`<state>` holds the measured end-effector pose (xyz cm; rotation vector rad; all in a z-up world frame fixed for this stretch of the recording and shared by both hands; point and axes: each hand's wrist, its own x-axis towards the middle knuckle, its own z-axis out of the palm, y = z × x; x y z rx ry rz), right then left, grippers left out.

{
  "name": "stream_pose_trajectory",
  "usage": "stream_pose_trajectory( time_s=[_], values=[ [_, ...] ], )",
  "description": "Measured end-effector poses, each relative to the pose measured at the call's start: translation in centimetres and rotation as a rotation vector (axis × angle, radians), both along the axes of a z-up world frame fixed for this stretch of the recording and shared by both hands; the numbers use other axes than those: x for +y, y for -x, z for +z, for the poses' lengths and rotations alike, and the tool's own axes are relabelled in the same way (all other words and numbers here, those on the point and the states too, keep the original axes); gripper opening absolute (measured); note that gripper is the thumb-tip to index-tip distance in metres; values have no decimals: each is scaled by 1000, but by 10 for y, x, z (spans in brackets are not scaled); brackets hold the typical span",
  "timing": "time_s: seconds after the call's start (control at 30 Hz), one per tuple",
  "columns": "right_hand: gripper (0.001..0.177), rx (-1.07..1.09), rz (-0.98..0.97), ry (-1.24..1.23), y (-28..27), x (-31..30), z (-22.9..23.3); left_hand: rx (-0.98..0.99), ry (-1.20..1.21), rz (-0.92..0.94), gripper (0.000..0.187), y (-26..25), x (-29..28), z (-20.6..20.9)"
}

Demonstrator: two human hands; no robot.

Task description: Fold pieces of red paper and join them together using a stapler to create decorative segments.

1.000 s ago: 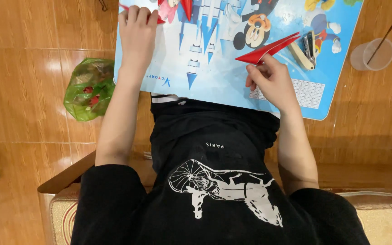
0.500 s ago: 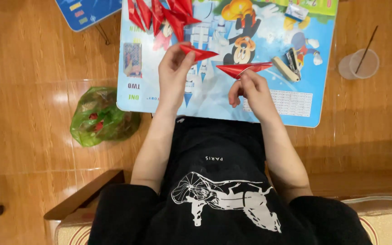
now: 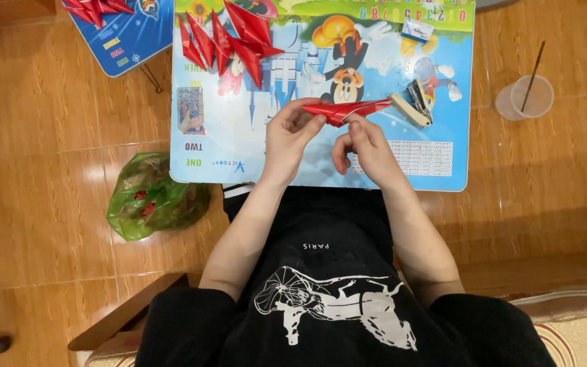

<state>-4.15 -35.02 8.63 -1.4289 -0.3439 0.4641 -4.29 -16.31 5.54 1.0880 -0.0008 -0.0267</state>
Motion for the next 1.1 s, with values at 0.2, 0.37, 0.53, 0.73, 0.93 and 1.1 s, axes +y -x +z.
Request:
stream_pose_trajectory(
  time_s=[0.2, 0.37, 0.53, 0.73, 0.93, 1.1],
  values=[
    [69, 6, 7, -46, 0, 1, -2, -7, 66, 18, 32, 5, -8, -1],
    [51, -2, -10, -61, 1, 6, 0, -49, 114, -20, 33, 4, -8, -5],
    [32, 3, -103, 78, -5, 2, -5, -57, 96, -130, 45, -5, 6, 9],
    [25, 13, -291, 97, -11, -15, -6, -104, -649, 298, 32, -63, 78, -47],
    [17, 43, -302, 75, -15, -15, -21, -210, -1298, 607, 33, -93, 98, -51],
    [16, -4, -273, 81, -14, -12, -19, -18, -1471, 604, 51, -107, 85, -69]
  ],
)
